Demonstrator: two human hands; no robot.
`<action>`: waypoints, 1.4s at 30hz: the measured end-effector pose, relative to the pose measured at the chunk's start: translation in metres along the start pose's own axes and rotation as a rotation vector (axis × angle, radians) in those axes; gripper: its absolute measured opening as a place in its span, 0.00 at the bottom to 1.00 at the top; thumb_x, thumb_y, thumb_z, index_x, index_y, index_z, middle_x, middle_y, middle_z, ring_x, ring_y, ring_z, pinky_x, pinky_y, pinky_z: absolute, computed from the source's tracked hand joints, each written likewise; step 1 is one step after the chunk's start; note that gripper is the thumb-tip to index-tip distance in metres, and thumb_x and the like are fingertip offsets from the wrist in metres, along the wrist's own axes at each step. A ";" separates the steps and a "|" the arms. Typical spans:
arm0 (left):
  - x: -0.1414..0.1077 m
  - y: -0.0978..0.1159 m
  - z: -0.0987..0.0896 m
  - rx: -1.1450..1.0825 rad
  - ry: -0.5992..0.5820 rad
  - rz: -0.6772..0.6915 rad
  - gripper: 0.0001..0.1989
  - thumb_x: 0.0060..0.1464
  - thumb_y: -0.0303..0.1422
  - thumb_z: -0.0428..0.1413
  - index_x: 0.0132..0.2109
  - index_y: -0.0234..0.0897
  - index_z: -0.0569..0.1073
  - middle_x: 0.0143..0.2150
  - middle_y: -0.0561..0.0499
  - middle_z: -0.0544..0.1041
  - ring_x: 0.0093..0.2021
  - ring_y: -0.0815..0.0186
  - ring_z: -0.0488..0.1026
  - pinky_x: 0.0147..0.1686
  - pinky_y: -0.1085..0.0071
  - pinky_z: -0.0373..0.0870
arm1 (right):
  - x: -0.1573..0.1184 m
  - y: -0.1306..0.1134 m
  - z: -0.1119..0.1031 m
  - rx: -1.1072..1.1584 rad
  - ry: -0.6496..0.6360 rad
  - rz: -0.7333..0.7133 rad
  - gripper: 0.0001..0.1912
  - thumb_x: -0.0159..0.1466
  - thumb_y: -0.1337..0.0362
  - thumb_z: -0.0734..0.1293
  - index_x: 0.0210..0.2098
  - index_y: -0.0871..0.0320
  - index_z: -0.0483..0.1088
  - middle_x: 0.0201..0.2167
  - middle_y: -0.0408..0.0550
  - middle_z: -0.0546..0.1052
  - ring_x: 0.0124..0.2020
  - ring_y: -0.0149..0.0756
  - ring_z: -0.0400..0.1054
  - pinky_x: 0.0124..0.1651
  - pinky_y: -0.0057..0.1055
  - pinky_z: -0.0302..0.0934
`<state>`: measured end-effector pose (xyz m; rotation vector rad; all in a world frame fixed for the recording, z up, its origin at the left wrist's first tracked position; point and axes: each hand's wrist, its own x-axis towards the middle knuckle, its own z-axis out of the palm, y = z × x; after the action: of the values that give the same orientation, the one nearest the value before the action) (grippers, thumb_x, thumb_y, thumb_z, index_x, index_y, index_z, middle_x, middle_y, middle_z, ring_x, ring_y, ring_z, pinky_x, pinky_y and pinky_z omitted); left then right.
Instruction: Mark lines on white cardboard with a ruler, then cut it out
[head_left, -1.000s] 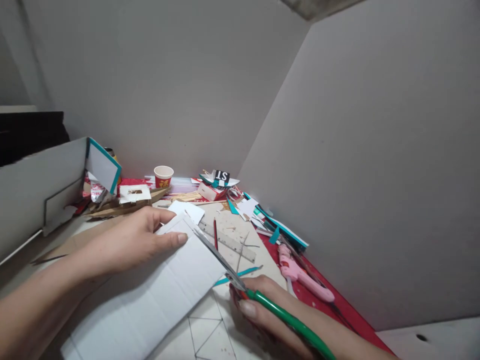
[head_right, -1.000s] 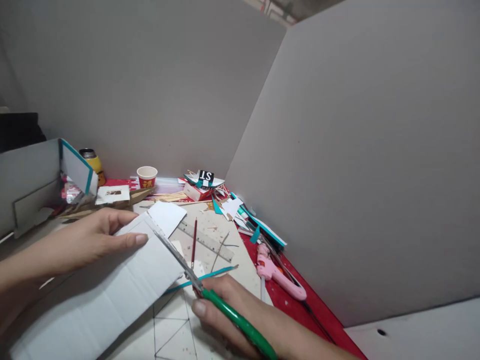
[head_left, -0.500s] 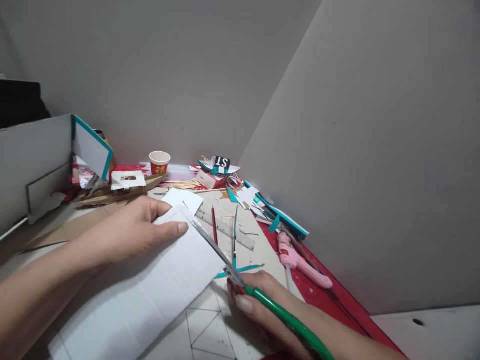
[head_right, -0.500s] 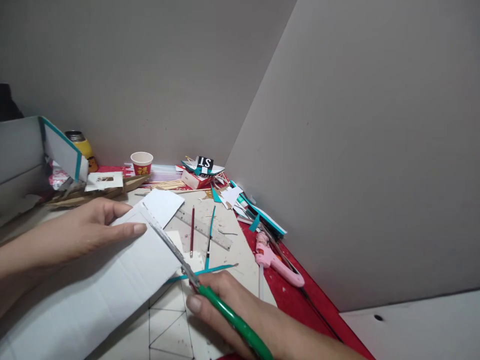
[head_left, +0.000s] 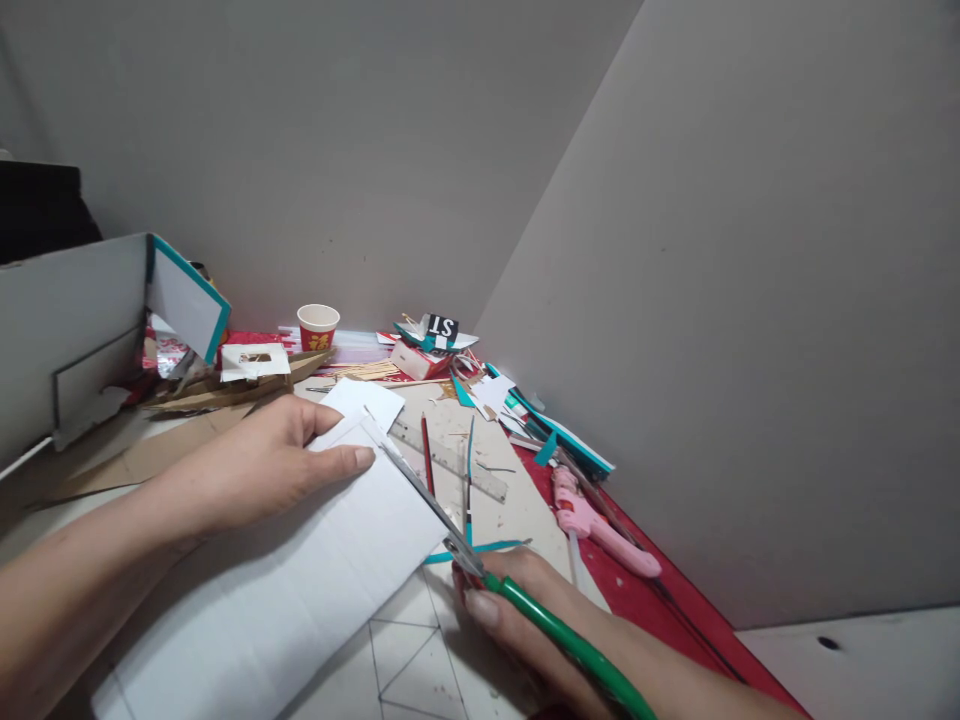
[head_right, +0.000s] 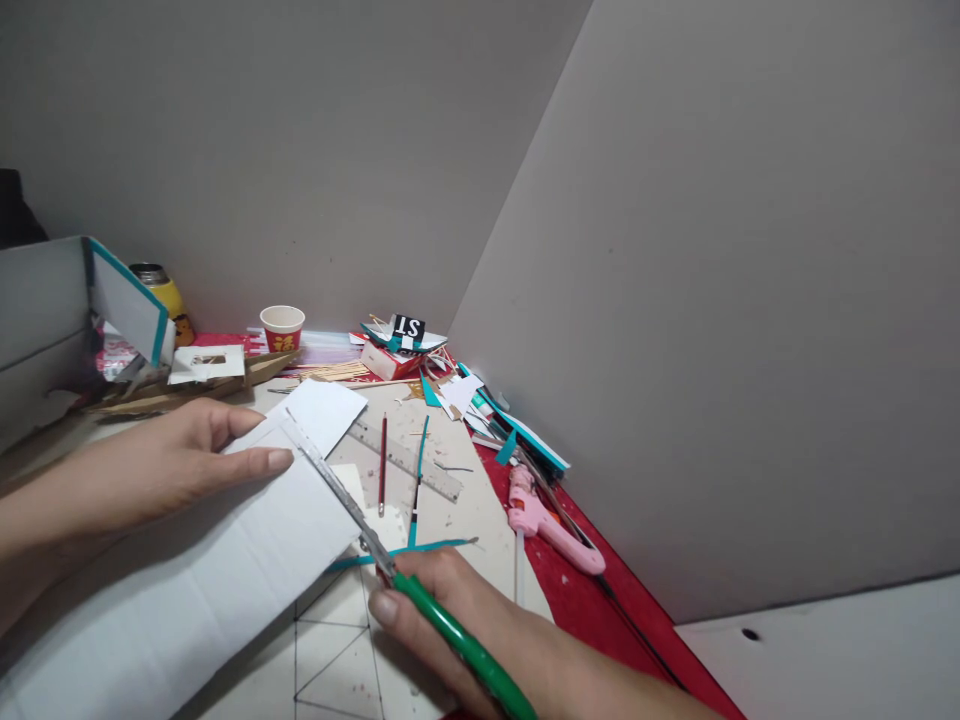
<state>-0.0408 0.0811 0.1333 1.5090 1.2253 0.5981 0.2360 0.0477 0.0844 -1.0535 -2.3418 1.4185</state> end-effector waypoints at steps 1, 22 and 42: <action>0.000 0.000 0.000 0.004 0.000 -0.001 0.16 0.52 0.45 0.58 0.35 0.37 0.79 0.34 0.47 0.82 0.31 0.56 0.79 0.28 0.66 0.71 | 0.000 0.001 0.000 0.005 -0.006 -0.003 0.22 0.72 0.48 0.52 0.30 0.56 0.57 0.24 0.39 0.57 0.25 0.29 0.51 0.26 0.26 0.50; -0.001 0.000 -0.001 -0.005 -0.003 -0.035 0.17 0.49 0.46 0.61 0.36 0.36 0.79 0.33 0.47 0.82 0.30 0.57 0.78 0.24 0.70 0.67 | -0.003 0.006 0.002 -0.053 0.053 0.028 0.23 0.70 0.46 0.54 0.28 0.56 0.58 0.23 0.40 0.58 0.24 0.29 0.51 0.25 0.26 0.50; 0.002 -0.007 0.008 -0.106 -0.110 -0.082 0.15 0.52 0.45 0.59 0.38 0.36 0.79 0.38 0.45 0.84 0.35 0.54 0.79 0.30 0.67 0.72 | -0.003 0.000 0.004 -0.107 0.072 -0.038 0.25 0.71 0.46 0.51 0.30 0.58 0.64 0.25 0.43 0.63 0.26 0.32 0.56 0.29 0.26 0.57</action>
<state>-0.0359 0.0790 0.1241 1.3782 1.1478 0.5108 0.2361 0.0433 0.0825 -1.0632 -2.3962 1.2333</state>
